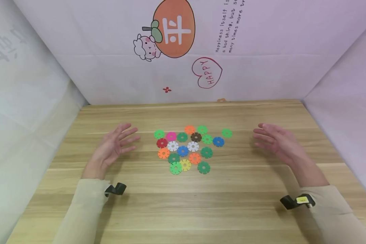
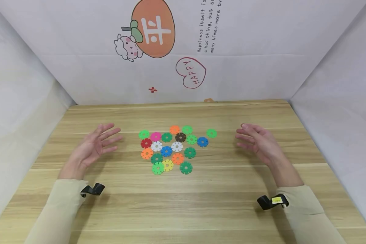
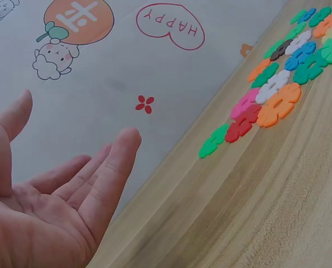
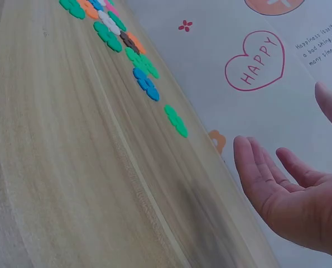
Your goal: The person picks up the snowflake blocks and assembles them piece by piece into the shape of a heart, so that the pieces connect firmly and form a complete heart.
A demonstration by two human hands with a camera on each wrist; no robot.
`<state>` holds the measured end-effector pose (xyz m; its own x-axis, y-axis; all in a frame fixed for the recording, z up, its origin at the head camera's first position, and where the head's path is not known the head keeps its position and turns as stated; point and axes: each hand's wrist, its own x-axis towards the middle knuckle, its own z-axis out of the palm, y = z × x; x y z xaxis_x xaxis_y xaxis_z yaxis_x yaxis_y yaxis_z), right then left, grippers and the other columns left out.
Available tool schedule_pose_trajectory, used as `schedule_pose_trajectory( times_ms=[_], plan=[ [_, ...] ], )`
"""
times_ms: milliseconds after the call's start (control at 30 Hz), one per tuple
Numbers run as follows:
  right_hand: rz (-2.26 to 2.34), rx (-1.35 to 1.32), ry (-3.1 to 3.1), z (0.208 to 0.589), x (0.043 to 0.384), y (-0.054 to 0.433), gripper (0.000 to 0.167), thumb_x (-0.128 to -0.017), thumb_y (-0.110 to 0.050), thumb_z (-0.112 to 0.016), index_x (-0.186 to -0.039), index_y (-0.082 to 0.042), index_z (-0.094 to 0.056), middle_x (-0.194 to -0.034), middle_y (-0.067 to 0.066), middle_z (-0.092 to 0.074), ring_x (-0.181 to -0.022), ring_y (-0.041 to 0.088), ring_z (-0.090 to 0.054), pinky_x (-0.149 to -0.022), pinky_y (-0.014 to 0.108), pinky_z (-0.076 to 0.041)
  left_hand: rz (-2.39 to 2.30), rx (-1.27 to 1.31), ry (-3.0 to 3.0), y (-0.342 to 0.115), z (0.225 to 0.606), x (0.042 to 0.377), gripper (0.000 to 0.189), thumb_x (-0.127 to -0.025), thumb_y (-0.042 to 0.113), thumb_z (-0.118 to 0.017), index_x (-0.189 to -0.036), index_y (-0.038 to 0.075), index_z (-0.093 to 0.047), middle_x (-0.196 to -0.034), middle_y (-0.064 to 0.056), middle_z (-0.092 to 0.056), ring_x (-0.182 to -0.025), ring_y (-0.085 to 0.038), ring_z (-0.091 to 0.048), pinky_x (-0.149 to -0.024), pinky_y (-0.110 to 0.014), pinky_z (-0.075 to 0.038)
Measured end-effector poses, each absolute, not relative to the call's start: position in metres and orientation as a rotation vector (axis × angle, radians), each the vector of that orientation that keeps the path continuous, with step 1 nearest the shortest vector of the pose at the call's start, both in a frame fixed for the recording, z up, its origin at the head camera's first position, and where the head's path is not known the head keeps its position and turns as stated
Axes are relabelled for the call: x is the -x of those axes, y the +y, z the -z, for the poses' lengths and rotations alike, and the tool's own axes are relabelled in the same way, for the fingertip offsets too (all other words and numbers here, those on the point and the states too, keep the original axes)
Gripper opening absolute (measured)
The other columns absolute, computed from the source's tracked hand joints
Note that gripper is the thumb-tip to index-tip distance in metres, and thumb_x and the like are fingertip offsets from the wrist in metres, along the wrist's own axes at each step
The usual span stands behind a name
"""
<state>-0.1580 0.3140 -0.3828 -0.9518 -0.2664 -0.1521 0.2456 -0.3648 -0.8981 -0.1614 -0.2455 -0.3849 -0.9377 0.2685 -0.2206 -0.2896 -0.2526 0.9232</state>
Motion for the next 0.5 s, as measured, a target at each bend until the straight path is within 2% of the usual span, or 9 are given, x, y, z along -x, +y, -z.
schedule_pose_trajectory(
  times_ms=[167, 267, 500],
  plan=[
    [2.309, -0.027, 1.62, 0.383, 0.158, 0.309, 0.015, -0.105, -0.013, -0.053, -0.115, -0.01, -0.065, -0.114, 0.007, -0.071, -0.107, 0.02, -0.069, -0.089, 0.04, -0.056, -2.167, 0.062, 1.686, -0.24, 0.388, 0.169, 0.062, -0.109, 0.038, -0.041, -0.158, 0.006, -0.022, -0.161, -0.022, -0.026, -0.139, -0.039, -0.04, -0.104, -0.051, -0.044],
    [2.24, -0.067, 1.7, 0.386, 0.161, 0.305, 0.016, -0.104, -0.016, -0.056, -0.119, -0.009, -0.057, -0.112, 0.003, -0.072, -0.107, 0.018, -0.068, -0.089, 0.039, -0.056, -2.121, 0.063, 1.7, -0.237, 0.392, 0.176, 0.061, -0.11, 0.036, -0.04, -0.159, 0.006, -0.019, -0.161, -0.021, -0.026, -0.141, -0.04, -0.038, -0.105, -0.053, -0.042],
    [2.063, -0.087, 1.846, 0.394, 0.171, 0.295, 0.068, -0.103, -0.023, -0.061, -0.15, 0.009, -0.023, -0.114, -0.002, -0.07, -0.111, 0.019, -0.066, -0.092, 0.037, -0.055, -1.992, 0.113, 1.789, -0.226, 0.398, 0.196, 0.062, -0.109, 0.032, -0.046, -0.159, 0.007, -0.021, -0.158, -0.019, -0.034, -0.138, -0.039, -0.043, -0.103, -0.051, -0.045]
  ],
)
